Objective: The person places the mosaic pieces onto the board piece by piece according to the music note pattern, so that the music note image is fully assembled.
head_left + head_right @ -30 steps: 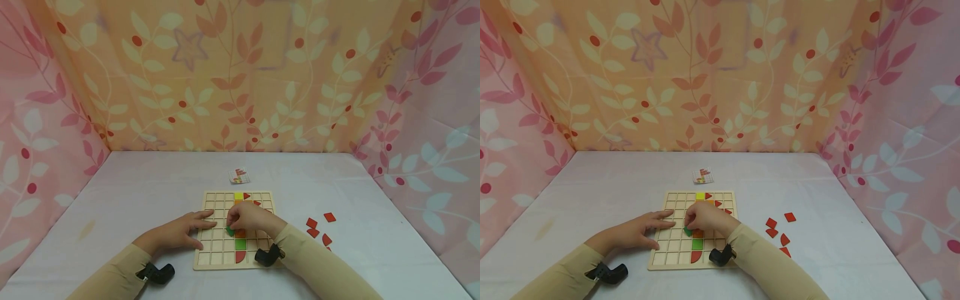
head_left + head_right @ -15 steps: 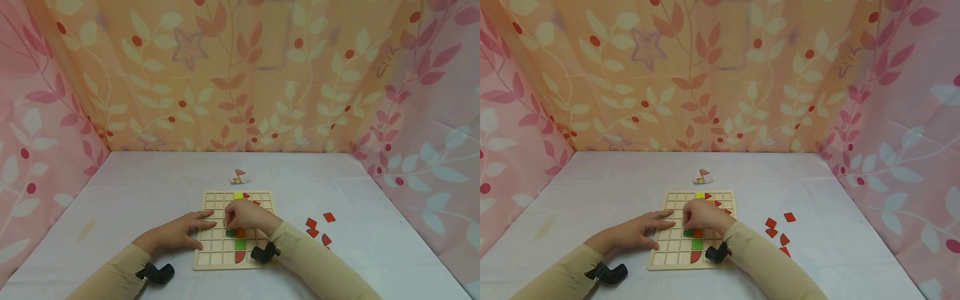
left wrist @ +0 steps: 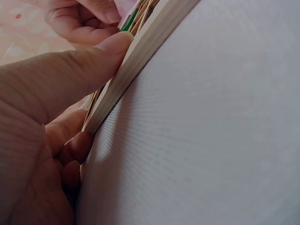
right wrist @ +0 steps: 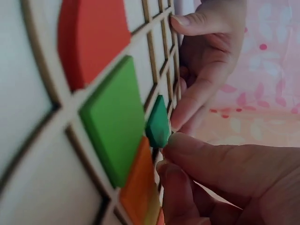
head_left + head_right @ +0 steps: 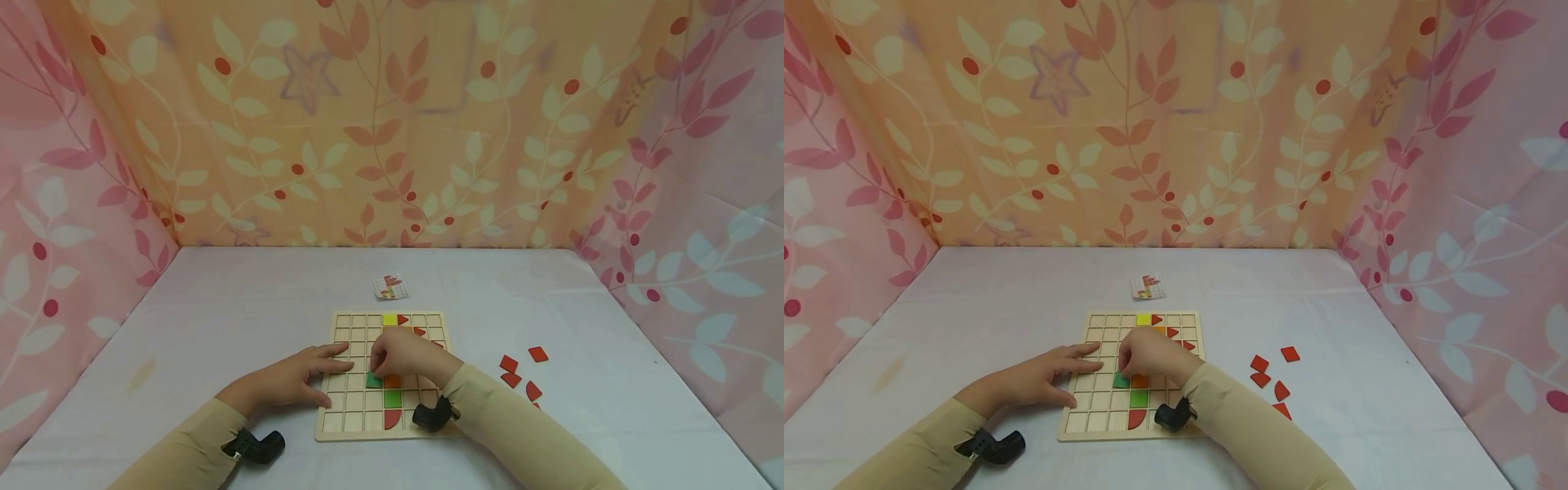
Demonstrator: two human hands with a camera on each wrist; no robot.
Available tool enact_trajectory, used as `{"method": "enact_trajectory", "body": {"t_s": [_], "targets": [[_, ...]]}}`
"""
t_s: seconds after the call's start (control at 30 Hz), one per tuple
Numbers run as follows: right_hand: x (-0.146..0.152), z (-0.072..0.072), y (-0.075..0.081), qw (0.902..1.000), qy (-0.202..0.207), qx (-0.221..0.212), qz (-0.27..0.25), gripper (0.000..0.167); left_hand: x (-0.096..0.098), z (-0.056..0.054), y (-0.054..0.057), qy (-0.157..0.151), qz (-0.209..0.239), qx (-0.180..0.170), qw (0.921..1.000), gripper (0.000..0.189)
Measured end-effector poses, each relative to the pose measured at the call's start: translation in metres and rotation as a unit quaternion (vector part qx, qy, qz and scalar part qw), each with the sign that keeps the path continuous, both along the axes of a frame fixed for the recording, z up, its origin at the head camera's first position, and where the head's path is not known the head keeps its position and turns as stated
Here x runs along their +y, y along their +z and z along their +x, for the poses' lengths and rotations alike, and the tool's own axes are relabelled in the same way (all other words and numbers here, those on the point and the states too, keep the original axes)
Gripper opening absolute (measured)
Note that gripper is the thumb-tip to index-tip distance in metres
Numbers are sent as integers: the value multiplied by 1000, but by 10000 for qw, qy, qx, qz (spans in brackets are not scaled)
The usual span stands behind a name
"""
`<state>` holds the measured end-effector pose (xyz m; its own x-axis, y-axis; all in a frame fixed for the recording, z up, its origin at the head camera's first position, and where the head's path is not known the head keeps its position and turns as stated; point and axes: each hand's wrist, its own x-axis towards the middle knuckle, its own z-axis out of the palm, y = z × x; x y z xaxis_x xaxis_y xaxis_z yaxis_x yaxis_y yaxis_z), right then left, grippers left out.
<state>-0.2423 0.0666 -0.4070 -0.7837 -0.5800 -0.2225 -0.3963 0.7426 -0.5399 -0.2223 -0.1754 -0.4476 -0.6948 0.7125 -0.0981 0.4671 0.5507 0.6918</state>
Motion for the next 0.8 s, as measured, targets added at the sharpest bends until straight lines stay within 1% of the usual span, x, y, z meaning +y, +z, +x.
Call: {"method": "enact_trajectory", "body": {"t_s": [0.2, 0.3, 0.43, 0.57, 0.7, 0.8], "targets": [[-1, 4, 1, 9999, -25, -24, 157, 14, 0, 0, 0, -28, 5, 60, 10000, 68], [1, 5, 5, 9999, -33, -64, 121, 12, 0, 0, 0, -21, -9, 78, 10000, 68], [9, 4, 11, 10000, 53, 62, 9, 7, 0, 0, 0, 13, -31, 25, 10000, 67], [25, 2, 17, 9997, 23, 143, -193, 2, 2, 0, 1, -8, -38, 12, 10000, 67], [49, -1, 23, 9987, -208, 127, -458, 2, 2, 1, 2, -29, -29, 53, 10000, 67], [68, -4, 25, 9973, -458, 158, -544, 2, 2, 1, 2, 10, -26, 32, 10000, 67]]}}
